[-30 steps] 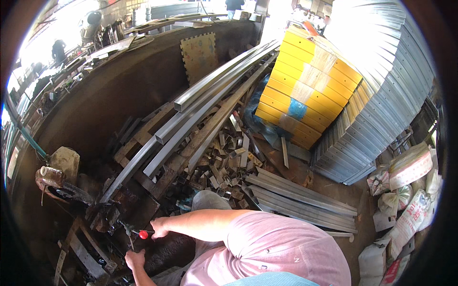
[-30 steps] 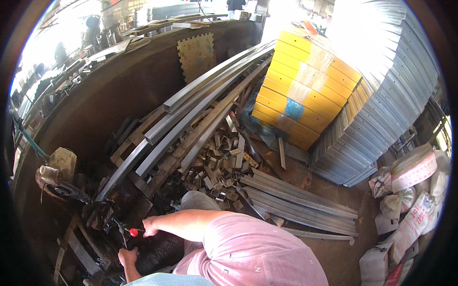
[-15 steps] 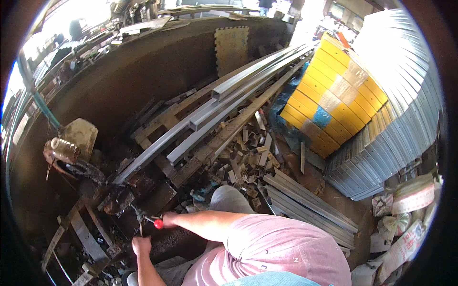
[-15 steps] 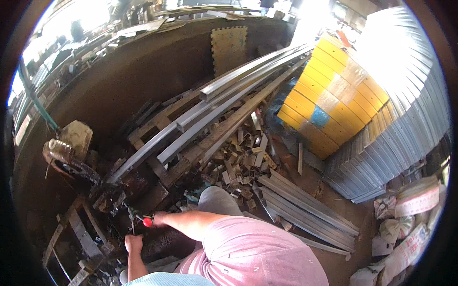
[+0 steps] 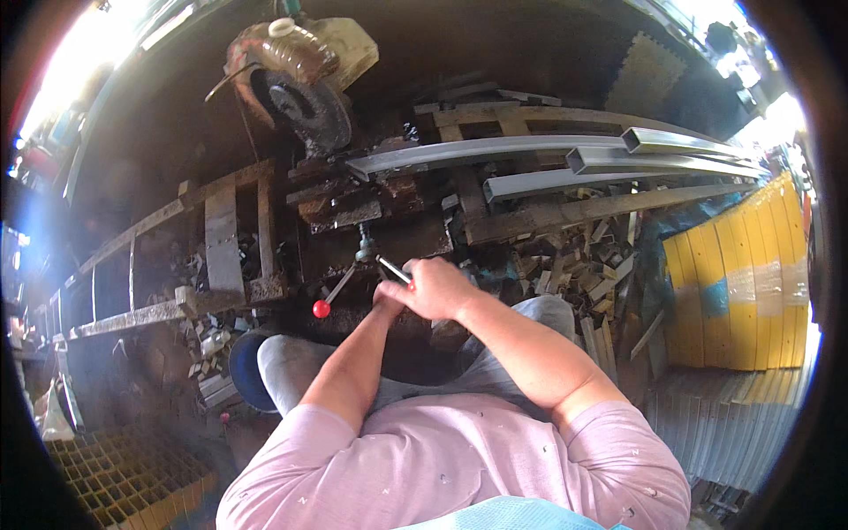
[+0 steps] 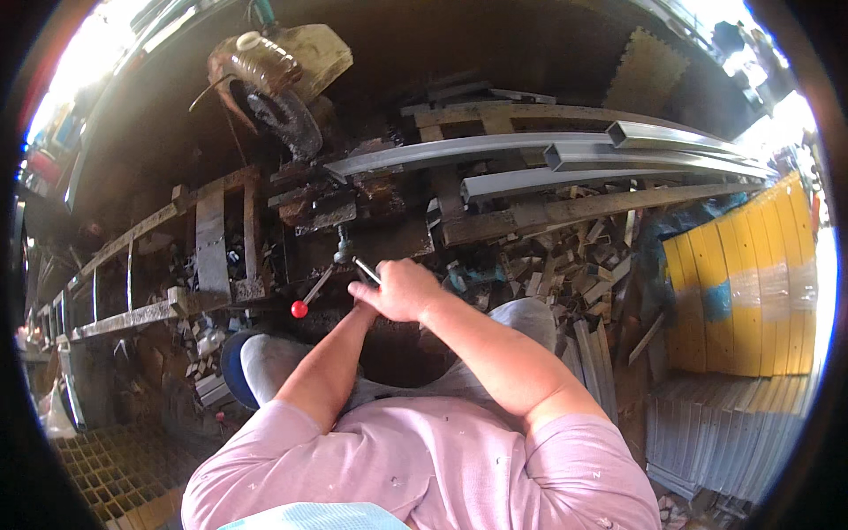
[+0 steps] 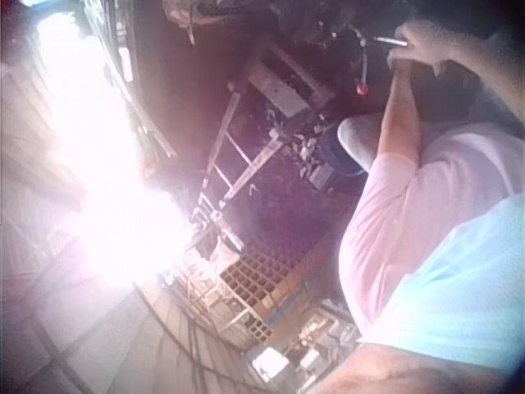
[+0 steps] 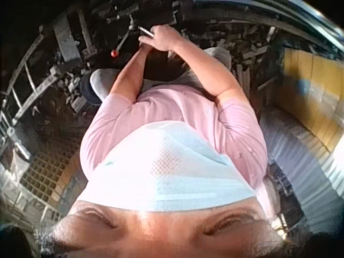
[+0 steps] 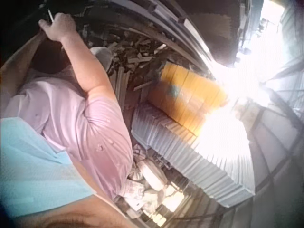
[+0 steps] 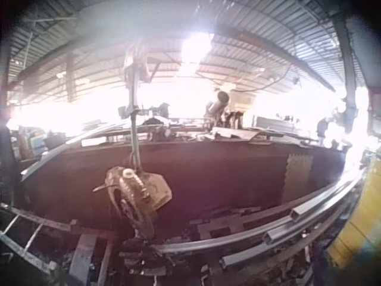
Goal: The person repeatedly positions long metal profiles on a chop saw, secures them, and cuts them to length. After each cut, the person removes the cut piece and places it aside, then repeats the process with additional profiles.
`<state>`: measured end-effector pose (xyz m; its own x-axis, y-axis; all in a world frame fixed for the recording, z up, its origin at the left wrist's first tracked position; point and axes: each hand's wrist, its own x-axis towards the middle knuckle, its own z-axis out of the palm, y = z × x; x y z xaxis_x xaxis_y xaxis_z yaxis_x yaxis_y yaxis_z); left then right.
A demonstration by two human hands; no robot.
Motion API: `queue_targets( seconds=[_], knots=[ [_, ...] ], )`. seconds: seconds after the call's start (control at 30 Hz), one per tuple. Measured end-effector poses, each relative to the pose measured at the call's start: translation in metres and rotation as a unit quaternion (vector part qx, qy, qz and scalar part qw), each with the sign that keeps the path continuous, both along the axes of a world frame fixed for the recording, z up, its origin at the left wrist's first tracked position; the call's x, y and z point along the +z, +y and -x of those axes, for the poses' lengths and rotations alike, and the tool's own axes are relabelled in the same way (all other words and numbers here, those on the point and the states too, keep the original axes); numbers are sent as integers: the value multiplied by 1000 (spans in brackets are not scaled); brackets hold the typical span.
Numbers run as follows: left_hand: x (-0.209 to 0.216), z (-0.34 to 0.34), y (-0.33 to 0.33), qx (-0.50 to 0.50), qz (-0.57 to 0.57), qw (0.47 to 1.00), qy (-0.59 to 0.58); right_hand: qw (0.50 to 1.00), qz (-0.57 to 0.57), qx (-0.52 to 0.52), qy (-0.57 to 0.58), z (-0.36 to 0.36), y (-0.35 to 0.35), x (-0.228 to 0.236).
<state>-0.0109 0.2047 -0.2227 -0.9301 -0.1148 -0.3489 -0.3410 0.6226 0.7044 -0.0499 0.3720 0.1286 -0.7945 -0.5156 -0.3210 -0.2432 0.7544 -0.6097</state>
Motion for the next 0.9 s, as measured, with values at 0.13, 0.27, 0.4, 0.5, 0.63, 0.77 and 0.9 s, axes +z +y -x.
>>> queue_targets(
  seconds=[0.13, 0.27, 0.4, 0.5, 0.63, 0.77, 0.9],
  knots=[
    [127, 15, 10, -14, -44, 968, -247, 967, 172, -169, 84, 45, 27, -8],
    [145, -25, -4, -203, 130, 943, -229, 716, 507, -404, -258, 119, 24, -11],
    [224, -63, -18, -337, 169, 904, -202, 506, 628, -460, -372, 155, 30, -18],
    [293, -89, -36, -261, 84, 938, -213, 416, 669, -457, -412, 179, 33, -39],
    [339, -124, -62, -180, 47, 972, -142, 330, 709, -454, -427, 182, 28, -38],
    [368, -125, -68, -118, 25, 990, -73, 323, 723, -452, -410, 181, 26, -34],
    [392, -89, -57, -104, 73, 991, 39, 390, 712, -458, -362, 181, 22, -25]
  ],
)
